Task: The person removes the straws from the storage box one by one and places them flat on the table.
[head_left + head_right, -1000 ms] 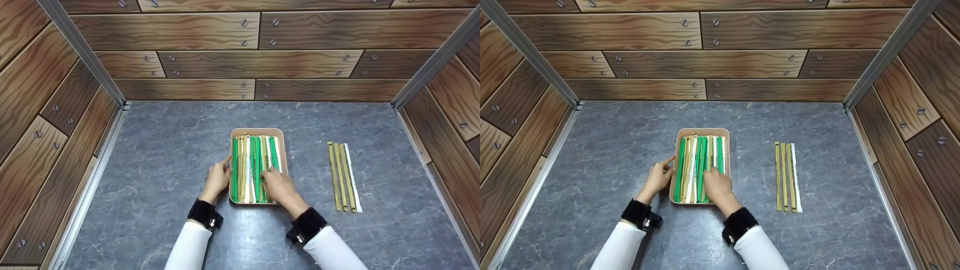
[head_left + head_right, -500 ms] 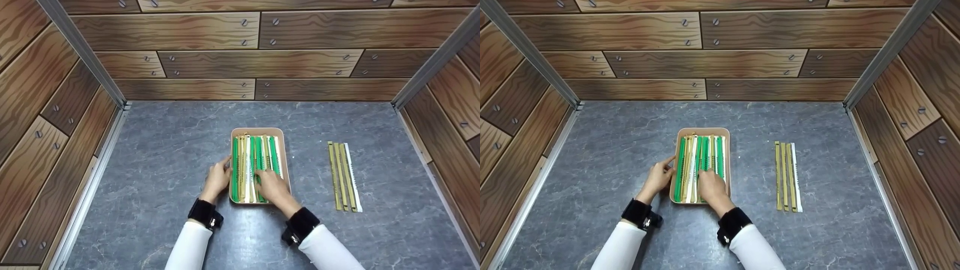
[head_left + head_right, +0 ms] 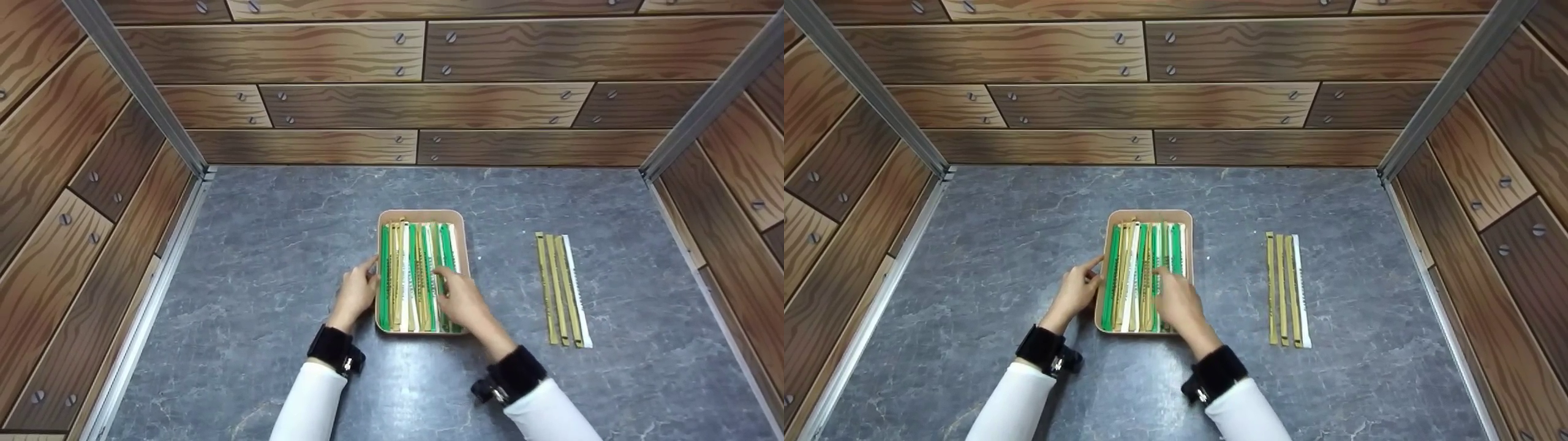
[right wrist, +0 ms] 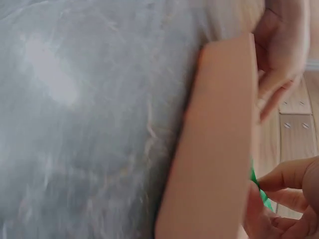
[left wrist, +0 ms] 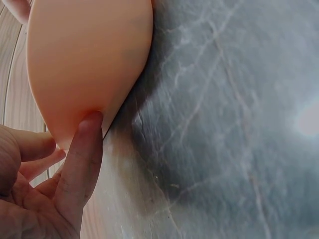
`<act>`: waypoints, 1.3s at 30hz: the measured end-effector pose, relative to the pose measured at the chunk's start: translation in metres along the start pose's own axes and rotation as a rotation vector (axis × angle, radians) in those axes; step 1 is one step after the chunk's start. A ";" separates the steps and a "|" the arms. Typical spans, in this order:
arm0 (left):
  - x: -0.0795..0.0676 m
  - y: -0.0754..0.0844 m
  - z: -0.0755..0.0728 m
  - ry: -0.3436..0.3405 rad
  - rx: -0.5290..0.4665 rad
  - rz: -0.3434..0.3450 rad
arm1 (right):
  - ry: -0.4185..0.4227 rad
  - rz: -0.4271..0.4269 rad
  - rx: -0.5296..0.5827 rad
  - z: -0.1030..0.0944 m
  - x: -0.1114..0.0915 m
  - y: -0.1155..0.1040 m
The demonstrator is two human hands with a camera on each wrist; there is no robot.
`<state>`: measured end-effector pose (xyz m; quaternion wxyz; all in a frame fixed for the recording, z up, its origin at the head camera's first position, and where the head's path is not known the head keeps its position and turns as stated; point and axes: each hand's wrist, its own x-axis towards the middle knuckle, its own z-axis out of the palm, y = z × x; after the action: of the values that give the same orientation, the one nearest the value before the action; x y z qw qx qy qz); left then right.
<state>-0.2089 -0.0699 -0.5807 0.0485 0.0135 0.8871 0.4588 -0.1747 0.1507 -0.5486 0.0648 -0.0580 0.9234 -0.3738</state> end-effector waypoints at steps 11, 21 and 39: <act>0.001 -0.001 -0.002 0.025 0.074 0.046 | 0.101 0.071 0.004 -0.048 -0.037 0.039; -0.001 -0.001 -0.001 0.021 0.049 0.032 | 0.187 0.233 -0.152 -0.078 -0.057 0.082; -0.001 0.000 0.000 0.005 0.032 0.041 | 0.120 0.518 -0.232 -0.110 -0.065 0.131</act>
<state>-0.2078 -0.0701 -0.5801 0.0365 0.0315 0.8940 0.4455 -0.1362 0.3290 -0.5569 0.0964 0.1950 0.9462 -0.2396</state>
